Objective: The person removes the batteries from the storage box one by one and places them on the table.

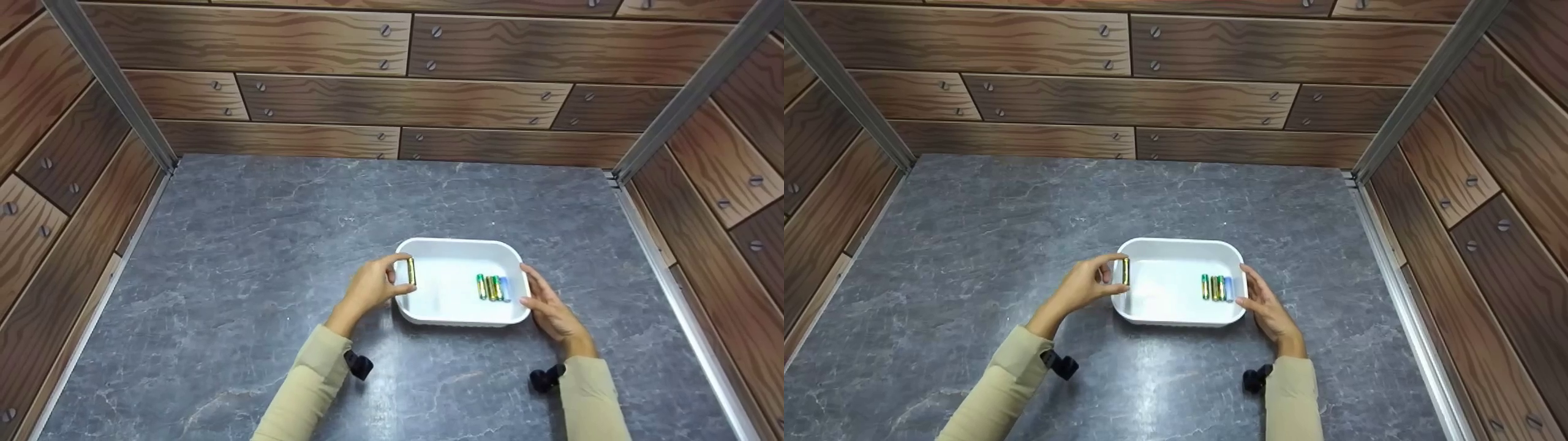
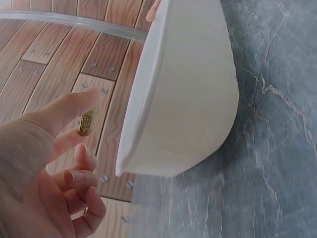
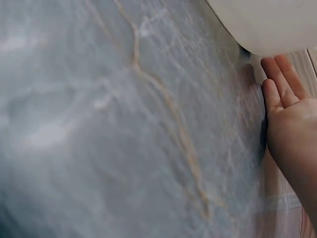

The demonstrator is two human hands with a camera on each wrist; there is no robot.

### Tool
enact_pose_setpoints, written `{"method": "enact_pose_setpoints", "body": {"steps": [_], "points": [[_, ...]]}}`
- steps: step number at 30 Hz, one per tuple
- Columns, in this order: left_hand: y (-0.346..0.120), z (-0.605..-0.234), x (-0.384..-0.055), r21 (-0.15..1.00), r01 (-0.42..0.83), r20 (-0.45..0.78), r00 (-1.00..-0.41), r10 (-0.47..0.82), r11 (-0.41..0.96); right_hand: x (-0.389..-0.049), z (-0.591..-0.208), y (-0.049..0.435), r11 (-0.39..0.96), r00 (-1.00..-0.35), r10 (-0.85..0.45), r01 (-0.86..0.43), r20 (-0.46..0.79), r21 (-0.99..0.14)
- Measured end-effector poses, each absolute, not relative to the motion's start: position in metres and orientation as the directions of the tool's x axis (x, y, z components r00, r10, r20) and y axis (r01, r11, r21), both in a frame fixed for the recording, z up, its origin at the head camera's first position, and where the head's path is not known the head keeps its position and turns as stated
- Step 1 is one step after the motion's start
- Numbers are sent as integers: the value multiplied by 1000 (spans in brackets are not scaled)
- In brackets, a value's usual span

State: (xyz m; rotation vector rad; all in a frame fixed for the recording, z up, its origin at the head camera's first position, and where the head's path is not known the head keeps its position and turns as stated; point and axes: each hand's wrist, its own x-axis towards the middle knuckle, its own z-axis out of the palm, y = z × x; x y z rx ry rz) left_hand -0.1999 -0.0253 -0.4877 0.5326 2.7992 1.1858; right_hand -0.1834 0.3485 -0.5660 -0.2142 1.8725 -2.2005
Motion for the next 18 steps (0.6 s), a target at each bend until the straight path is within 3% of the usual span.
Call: {"method": "enact_pose_setpoints", "body": {"steps": [18], "points": [[-60, -493, -201, 745, 232, 45, -953, 300, 625, -184, -567, 351, -153, -946, -323, 78, -25, -985]]}}
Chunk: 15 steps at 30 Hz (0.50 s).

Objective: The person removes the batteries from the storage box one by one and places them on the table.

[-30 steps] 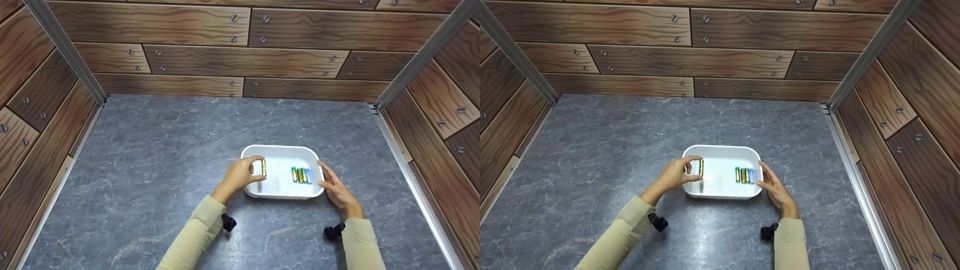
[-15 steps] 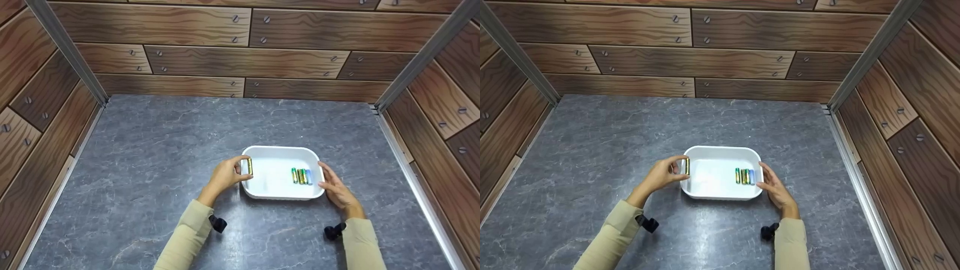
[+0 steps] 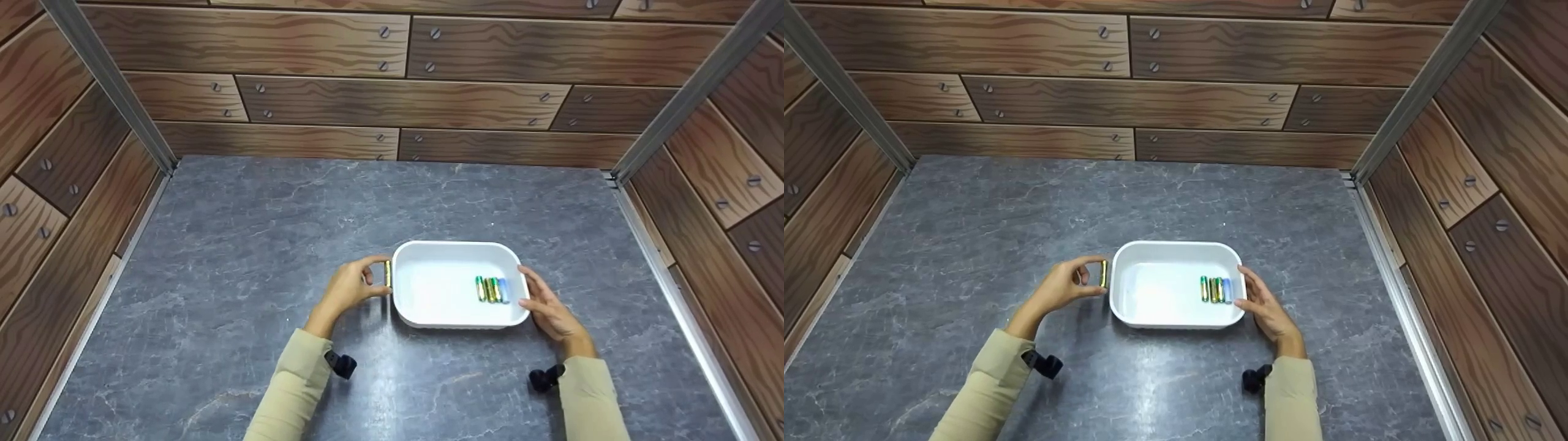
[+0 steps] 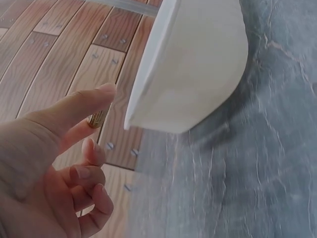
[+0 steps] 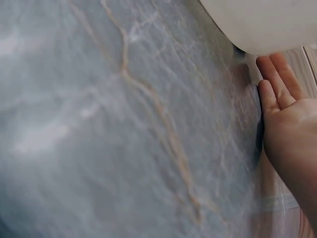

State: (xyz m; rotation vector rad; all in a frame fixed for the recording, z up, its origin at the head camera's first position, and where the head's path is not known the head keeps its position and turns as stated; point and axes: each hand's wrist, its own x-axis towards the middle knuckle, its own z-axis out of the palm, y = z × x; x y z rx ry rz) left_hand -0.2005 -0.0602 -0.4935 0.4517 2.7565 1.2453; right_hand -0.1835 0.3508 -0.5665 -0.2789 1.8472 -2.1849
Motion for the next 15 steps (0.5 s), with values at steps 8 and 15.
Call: {"method": "enact_pose_setpoints", "body": {"steps": [8, 15], "points": [[-67, -502, -203, 757, 213, 36, -958, 285, 618, -183, -567, 353, -170, -935, -355, 48, 15, -984], [-71, -511, -203, 754, 198, 26, -962, 273, 626, -184, -567, 350, -156, -942, -334, 62, -7, -986]]}}
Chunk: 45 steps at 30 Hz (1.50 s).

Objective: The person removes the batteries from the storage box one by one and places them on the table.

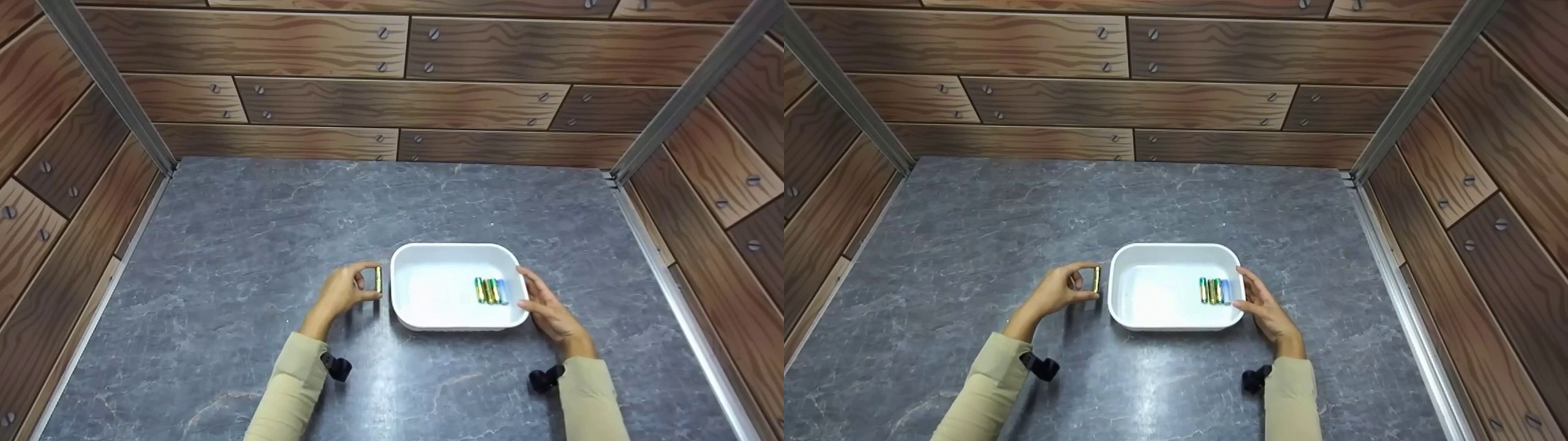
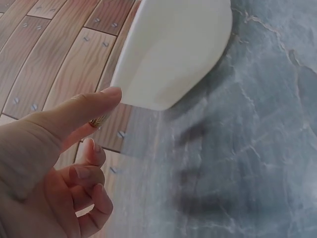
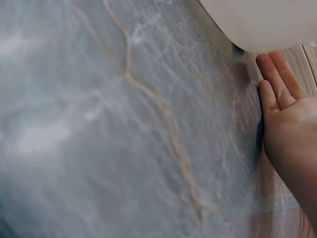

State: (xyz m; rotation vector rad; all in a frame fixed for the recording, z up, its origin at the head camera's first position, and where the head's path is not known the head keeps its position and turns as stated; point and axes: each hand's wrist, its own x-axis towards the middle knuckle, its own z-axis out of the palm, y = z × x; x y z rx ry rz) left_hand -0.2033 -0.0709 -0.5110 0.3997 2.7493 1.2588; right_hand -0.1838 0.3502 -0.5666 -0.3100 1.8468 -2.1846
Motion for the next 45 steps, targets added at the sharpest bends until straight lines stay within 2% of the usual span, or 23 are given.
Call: {"method": "enact_pose_setpoints", "body": {"steps": [14, 20, 27, 37, 45], "points": [[-78, -537, -207, 749, 96, -70, -973, 222, 656, -185, -569, 353, -181, -927, -372, 27, 43, -983], [-78, -544, -207, 740, 96, -73, -972, 221, 666, -184, -567, 352, -194, -927, -371, 15, 60, -981], [-77, -547, -208, 727, 85, -75, -976, 203, 681, -183, -566, 349, -147, -946, -323, 52, -2, -988], [-76, -547, -209, 690, 47, -129, -974, 186, 723, -183, -568, 351, -169, -936, -352, 39, 23, -985], [-77, -545, -206, 696, 74, -112, -971, 210, 714, -182, -568, 352, -212, -916, -394, 9, 77, -977]]}}
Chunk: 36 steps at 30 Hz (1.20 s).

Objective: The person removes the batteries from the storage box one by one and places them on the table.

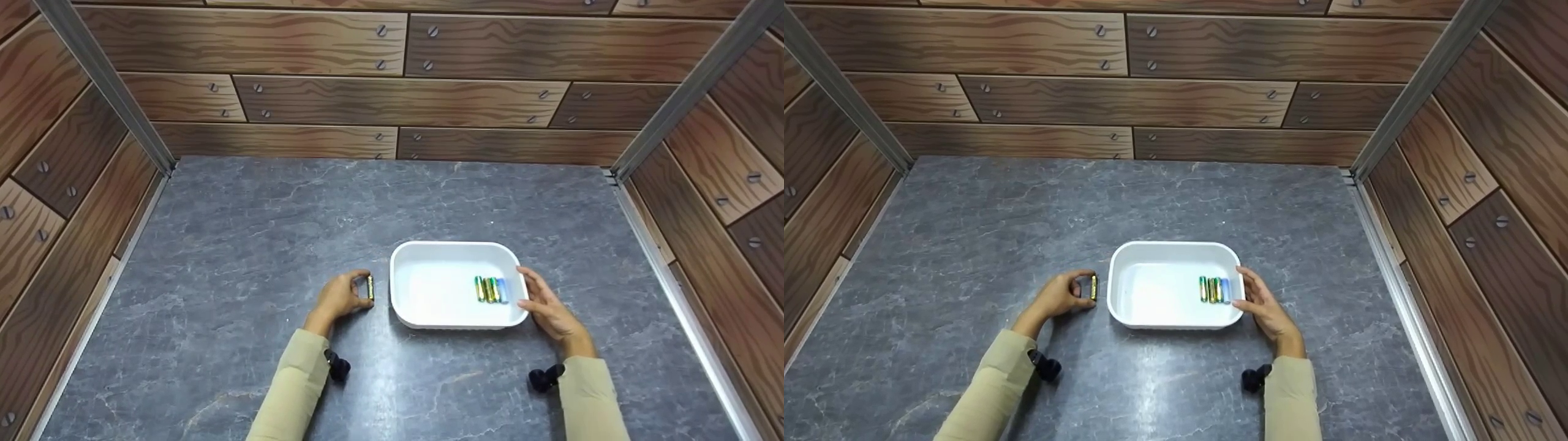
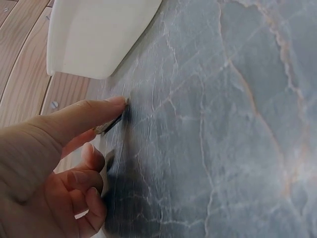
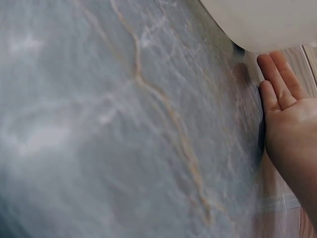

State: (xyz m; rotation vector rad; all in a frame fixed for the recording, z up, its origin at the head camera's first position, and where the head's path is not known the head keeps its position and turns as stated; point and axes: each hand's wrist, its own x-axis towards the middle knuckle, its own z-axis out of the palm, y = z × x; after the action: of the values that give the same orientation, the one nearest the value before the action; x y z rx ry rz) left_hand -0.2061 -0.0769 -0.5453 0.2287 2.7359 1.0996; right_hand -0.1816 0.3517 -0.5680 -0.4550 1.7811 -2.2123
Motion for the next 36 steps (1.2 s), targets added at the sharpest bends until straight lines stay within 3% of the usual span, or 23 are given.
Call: {"method": "enact_pose_setpoints", "body": {"steps": [14, 36], "points": [[-76, -530, -205, 727, 62, -110, -973, 204, 684, -182, -569, 352, -202, -917, -394, 14, 68, -979], [-44, -485, -200, 772, 193, 7, -955, 295, 606, -182, -569, 350, -183, -930, -365, 36, 34, -982]]}}
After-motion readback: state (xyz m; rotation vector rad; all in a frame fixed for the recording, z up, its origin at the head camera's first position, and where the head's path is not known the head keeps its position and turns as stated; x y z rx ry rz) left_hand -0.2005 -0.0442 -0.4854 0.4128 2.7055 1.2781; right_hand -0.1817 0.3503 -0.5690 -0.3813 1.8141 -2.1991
